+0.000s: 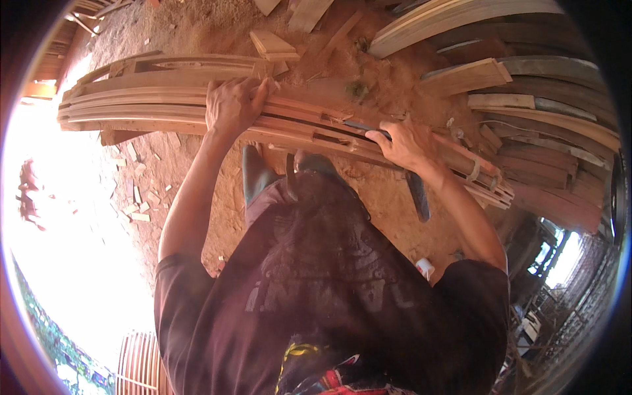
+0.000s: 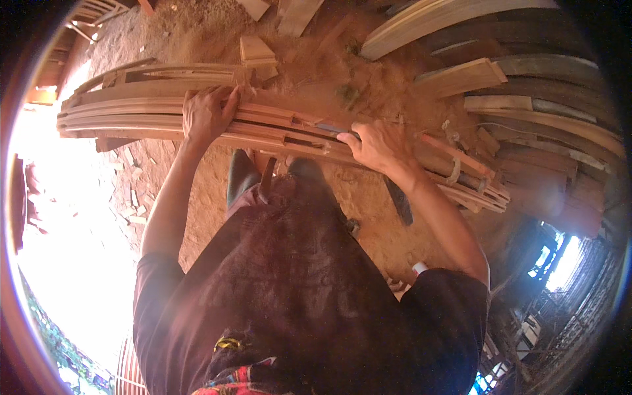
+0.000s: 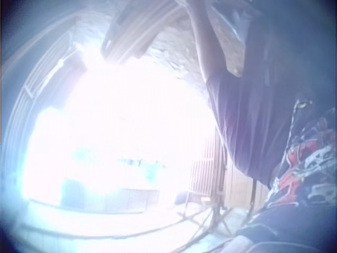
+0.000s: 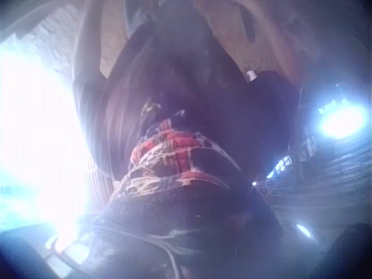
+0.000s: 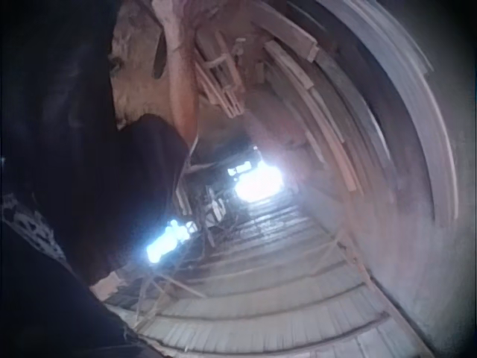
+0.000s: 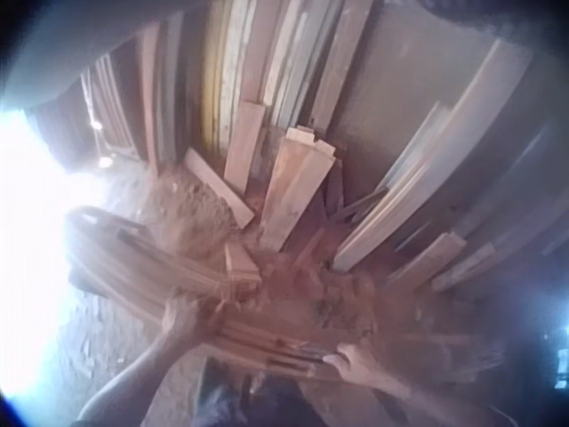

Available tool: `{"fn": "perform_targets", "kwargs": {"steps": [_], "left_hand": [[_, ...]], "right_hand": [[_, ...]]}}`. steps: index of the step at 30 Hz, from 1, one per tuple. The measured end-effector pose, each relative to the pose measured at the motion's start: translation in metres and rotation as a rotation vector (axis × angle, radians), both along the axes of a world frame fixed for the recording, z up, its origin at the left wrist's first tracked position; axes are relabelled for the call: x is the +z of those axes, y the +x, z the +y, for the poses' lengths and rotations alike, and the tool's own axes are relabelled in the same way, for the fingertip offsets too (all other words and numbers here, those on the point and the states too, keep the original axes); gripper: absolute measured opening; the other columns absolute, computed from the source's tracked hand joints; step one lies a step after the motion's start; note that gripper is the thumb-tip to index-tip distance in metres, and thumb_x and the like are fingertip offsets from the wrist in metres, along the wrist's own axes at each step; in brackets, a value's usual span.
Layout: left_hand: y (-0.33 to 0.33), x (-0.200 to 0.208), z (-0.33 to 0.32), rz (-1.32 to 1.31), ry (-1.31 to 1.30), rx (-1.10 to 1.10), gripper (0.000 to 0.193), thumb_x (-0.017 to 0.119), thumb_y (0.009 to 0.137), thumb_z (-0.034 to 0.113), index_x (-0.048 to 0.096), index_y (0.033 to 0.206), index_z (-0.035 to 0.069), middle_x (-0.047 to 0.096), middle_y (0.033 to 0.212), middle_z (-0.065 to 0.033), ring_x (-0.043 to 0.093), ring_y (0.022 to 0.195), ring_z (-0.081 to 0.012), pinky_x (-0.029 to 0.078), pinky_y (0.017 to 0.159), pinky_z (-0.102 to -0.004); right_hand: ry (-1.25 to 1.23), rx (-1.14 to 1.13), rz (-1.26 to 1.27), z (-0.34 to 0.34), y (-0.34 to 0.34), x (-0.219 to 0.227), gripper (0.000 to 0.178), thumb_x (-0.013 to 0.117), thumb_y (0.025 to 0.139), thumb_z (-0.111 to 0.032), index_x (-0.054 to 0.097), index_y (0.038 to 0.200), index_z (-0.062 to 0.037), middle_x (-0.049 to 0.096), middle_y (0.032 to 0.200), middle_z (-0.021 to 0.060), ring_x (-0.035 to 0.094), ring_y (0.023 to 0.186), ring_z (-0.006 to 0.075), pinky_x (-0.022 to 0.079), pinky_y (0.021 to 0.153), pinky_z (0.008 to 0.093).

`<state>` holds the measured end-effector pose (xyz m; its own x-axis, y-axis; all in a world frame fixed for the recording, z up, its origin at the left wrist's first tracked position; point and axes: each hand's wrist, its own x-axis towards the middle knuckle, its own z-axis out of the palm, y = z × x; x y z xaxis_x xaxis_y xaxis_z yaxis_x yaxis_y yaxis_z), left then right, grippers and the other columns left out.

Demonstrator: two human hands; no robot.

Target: The person uses a chisel and mallet to carve grooves into a long wooden plank. They repeatedly strike the chisel to remove wood, then inspect the carved sections and adjust the plank's position.

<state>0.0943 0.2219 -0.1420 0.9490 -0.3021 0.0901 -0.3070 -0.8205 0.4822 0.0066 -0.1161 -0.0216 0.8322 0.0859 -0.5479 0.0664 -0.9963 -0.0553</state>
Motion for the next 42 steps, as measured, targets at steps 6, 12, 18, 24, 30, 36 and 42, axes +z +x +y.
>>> {"fn": "perform_targets", "kwargs": {"steps": [6,12,18,24,30,36,42], "left_hand": [[0.000,-0.003,0.002,0.021,0.068,0.019,0.042,0.057,0.106,0.045,0.079,0.093,0.012,0.078,0.090,-0.0126,0.075,0.093,-0.0322,0.045,0.093,-0.0478],[-0.006,0.005,-0.003,0.081,0.024,-0.004,0.040,0.062,0.105,0.043,0.082,0.101,0.009,0.079,0.093,-0.0150,0.075,0.090,-0.0341,0.047,0.096,-0.0449],[0.007,0.004,0.001,0.077,0.013,0.019,0.036,0.064,0.104,0.041,0.082,0.101,0.010,0.079,0.093,-0.0134,0.075,0.092,-0.0333,0.048,0.096,-0.0448],[-0.002,0.005,0.001,0.064,0.007,0.011,0.035,0.065,0.103,0.040,0.082,0.101,0.010,0.080,0.094,-0.0133,0.075,0.091,-0.0327,0.048,0.095,-0.0452],[-0.003,0.001,0.003,0.031,0.019,0.005,0.038,0.063,0.105,0.044,0.081,0.097,0.011,0.080,0.093,-0.0117,0.076,0.090,-0.0295,0.046,0.090,-0.0438],[-0.001,0.003,-0.001,0.081,-0.035,-0.027,0.036,0.066,0.104,0.043,0.082,0.102,0.011,0.081,0.099,-0.0131,0.075,0.091,-0.0340,0.047,0.095,-0.0455],[-0.001,0.012,0.003,0.103,0.007,-0.024,0.036,0.066,0.104,0.042,0.082,0.103,0.011,0.081,0.100,-0.0130,0.075,0.092,-0.0335,0.047,0.096,-0.0462]], "right_hand": [[0.065,0.109,-0.142,0.008,-0.002,-0.022,0.044,0.066,0.104,-0.042,0.074,0.089,-0.0018,0.073,0.080,0.0227,0.072,0.078,0.0439,0.055,0.073,0.0542],[0.329,-0.127,-0.243,0.000,-0.012,0.003,0.044,0.064,0.106,-0.040,0.071,0.092,0.0015,0.069,0.082,0.0263,0.069,0.080,0.0486,0.053,0.072,0.0533],[0.100,-0.007,-0.126,0.008,0.030,0.039,0.046,0.058,0.109,-0.044,0.070,0.098,-0.0013,0.071,0.089,0.0246,0.068,0.088,0.0493,0.053,0.076,0.0544],[-0.189,0.088,-0.031,-0.014,-0.023,0.054,0.044,0.056,0.109,-0.045,0.073,0.103,-0.0048,0.076,0.096,0.0177,0.074,0.099,0.0414,0.054,0.086,0.0564],[-0.271,0.099,0.090,0.019,-0.008,0.040,0.037,0.059,0.107,-0.039,0.073,0.116,-0.0061,0.077,0.112,0.0158,0.073,0.112,0.0364,0.052,0.098,0.0533],[-0.425,0.091,0.193,0.013,-0.015,0.134,0.055,0.065,0.104,-0.033,0.054,0.158,-0.0251,0.072,0.132,0.0193,0.072,0.114,0.0370,0.049,0.102,0.0502],[-0.557,0.138,0.225,0.056,0.008,0.237,0.063,0.072,0.100,-0.028,0.055,0.159,-0.0388,0.074,0.116,0.0175,0.071,0.098,0.0380,0.049,0.094,0.0493]]}}
